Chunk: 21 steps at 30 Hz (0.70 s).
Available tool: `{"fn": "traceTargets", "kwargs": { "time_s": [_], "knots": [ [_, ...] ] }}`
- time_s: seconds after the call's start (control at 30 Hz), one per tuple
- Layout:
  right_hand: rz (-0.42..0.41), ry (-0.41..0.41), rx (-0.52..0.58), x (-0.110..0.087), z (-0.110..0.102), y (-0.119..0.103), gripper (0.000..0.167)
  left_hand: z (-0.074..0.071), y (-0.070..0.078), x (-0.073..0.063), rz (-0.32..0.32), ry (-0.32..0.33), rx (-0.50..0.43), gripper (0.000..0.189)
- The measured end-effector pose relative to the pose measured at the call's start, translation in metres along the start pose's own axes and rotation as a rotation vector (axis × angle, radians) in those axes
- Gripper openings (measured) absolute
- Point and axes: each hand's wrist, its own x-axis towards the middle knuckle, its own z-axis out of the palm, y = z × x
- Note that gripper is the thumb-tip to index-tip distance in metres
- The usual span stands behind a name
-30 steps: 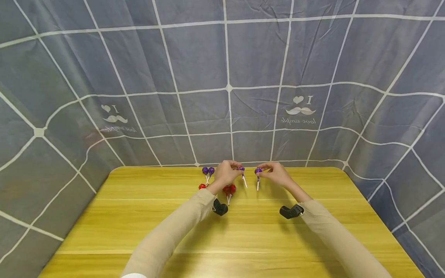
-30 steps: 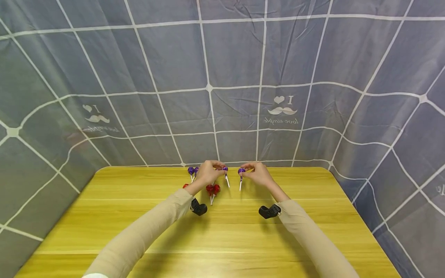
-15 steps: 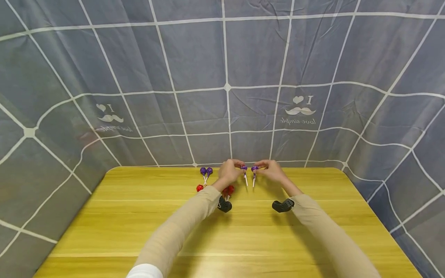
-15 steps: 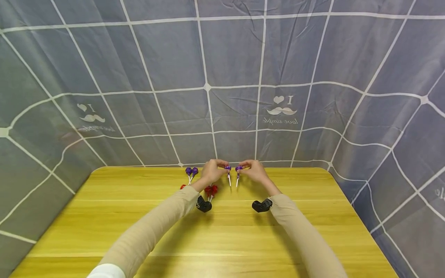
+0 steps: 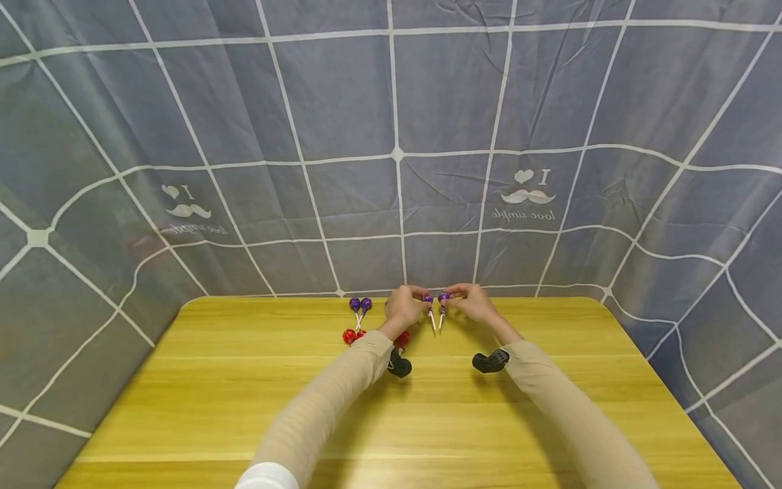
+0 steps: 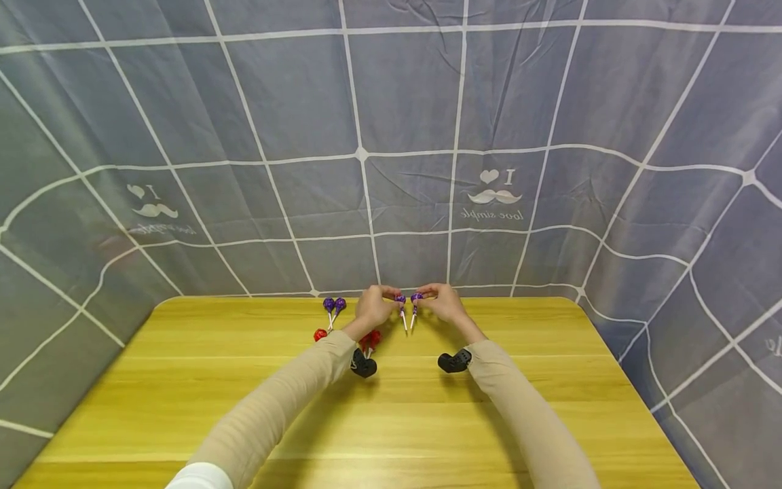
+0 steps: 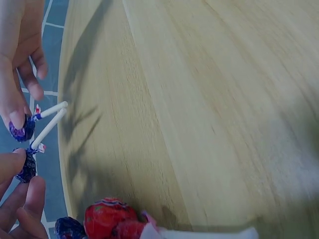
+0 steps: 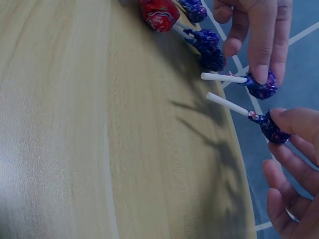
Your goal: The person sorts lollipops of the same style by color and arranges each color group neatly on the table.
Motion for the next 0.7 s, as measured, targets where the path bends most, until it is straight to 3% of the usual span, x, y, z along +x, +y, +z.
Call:
{"fn": "traceTargets", "kwargs": {
  "time_s": [0.43, 0.7],
  "knots": [
    [0.038, -0.005, 0.007, 0.004, 0.006, 0.012, 0.033, 0.008, 0.005, 0.005, 0.013, -0.021, -0.003, 0.024],
    [0.06, 0.037, 0.005, 0.004, 0.009, 0.015, 0.029, 0.019, 0.006, 0.009, -0.012, -0.025, 0.001, 0.024]
  ]
}}
